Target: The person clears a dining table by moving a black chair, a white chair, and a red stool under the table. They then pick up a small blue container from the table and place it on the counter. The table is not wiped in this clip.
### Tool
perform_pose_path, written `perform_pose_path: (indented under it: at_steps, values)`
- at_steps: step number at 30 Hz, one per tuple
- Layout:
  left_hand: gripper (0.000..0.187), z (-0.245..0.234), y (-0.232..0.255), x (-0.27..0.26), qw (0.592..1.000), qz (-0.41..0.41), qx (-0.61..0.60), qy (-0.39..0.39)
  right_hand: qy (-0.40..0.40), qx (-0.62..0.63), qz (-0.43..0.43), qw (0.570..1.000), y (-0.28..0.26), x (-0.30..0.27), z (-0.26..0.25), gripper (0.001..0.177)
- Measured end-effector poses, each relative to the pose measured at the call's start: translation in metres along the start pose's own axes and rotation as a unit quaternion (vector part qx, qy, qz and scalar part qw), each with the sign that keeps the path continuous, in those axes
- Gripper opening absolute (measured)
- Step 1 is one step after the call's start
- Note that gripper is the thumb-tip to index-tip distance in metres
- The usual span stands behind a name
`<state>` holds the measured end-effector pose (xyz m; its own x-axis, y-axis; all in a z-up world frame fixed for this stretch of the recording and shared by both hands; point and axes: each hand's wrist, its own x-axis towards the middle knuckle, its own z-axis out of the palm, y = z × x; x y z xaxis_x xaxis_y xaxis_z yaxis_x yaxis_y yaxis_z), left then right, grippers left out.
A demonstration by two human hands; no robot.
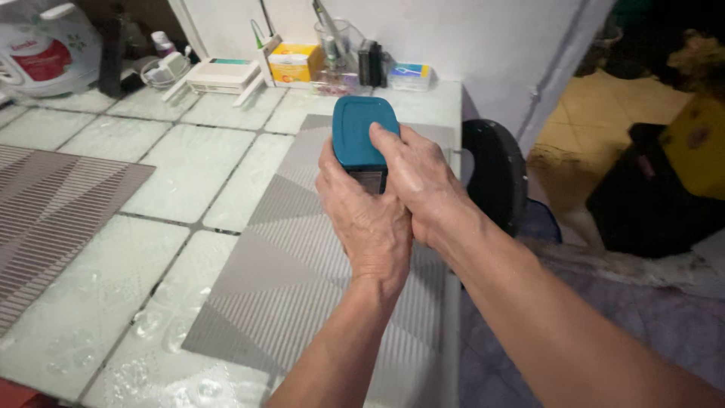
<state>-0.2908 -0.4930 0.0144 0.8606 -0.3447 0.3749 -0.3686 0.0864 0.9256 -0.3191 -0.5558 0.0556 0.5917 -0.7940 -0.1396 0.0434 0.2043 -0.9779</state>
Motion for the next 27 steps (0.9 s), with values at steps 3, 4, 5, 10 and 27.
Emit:
perform_pose_path:
  at_steps: [3,4,5,10,27]
  values:
    - [0.087,0.008,-0.005,0.019,1.000,-0.009,0.007,0.009,-0.010,0.012,-0.002,1.000,-0.003,0.021,0.006,0.041]
    - [0.088,0.011,-0.007,0.023,1.000,-0.008,0.011,0.014,-0.016,0.018,-0.015,1.000,-0.002,0.027,0.007,0.041]
    - [0.089,0.015,-0.009,0.027,1.000,0.003,0.012,0.021,-0.024,0.017,-0.017,0.999,-0.002,0.033,0.007,0.043]
    - [0.087,0.028,-0.016,0.044,0.998,0.007,0.045,0.039,-0.061,0.007,-0.006,0.998,-0.004,0.060,0.005,0.045]
    - [0.092,0.120,-0.013,0.077,0.981,-0.025,0.104,0.164,-0.206,-0.017,0.030,0.978,-0.035,0.152,-0.041,0.045]
